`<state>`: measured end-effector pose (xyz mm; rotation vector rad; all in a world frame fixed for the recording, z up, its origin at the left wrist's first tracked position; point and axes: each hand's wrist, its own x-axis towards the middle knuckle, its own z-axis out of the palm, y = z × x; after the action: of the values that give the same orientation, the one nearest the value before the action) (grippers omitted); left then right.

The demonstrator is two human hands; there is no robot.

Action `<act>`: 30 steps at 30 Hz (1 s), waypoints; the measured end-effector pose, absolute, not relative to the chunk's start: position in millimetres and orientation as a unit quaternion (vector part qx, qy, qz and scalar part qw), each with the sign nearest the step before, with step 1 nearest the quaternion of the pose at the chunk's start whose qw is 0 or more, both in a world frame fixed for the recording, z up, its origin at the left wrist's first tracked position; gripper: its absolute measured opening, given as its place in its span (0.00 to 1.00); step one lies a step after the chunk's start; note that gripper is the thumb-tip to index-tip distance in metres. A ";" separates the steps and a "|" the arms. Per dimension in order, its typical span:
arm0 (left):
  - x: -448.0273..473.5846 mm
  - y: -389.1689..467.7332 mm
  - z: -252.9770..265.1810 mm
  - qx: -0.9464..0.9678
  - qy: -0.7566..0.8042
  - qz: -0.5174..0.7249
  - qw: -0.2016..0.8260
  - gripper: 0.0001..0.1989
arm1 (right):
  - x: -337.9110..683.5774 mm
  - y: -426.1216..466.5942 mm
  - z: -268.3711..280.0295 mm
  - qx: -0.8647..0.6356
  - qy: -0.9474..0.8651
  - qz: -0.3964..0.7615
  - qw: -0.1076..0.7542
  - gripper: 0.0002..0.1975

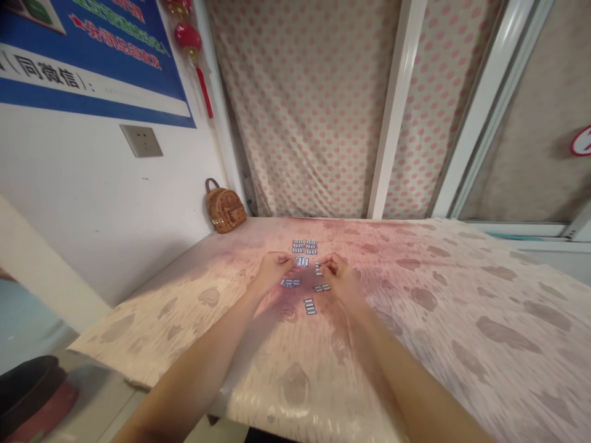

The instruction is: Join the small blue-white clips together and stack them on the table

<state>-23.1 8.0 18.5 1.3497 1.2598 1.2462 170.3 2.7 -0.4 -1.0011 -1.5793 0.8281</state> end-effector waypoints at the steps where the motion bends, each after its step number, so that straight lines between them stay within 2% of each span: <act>1: -22.5 7.6 18.7 0.548 0.506 0.503 0.437 0.09 | 170.6 2.8 -1.0 -0.413 -0.671 0.326 0.523 0.11; 4: -21.1 6.3 18.6 0.559 0.503 0.503 0.426 0.08 | 171.4 2.4 -2.6 -0.415 -0.688 0.284 0.524 0.14; 8: -18.8 4.3 18.4 0.561 0.498 0.493 0.441 0.07 | 171.7 0.3 -2.4 -0.440 -0.709 0.273 0.479 0.07; 14: -14.4 -0.1 19.9 0.575 0.472 0.486 0.458 0.06 | 170.0 -7.0 4.5 -0.459 -0.740 0.172 0.461 0.09; 19: -14.1 -2.1 18.6 0.606 0.448 0.467 0.464 0.05 | 168.0 -11.5 6.8 -0.480 -0.734 0.157 0.454 0.07; 25: -15.0 -4.0 17.5 0.631 0.430 0.444 0.469 0.11 | 167.3 -15.0 10.3 -0.488 -0.749 0.114 0.434 0.06; 30: -14.2 -4.1 17.1 0.633 0.428 0.440 0.471 0.12 | 167.1 -15.3 9.9 -0.498 -0.748 0.105 0.426 0.07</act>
<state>-14.2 -4.1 17.1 1.5511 1.0475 1.0785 167.1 -15.3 9.9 -1.2440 -1.8702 0.2622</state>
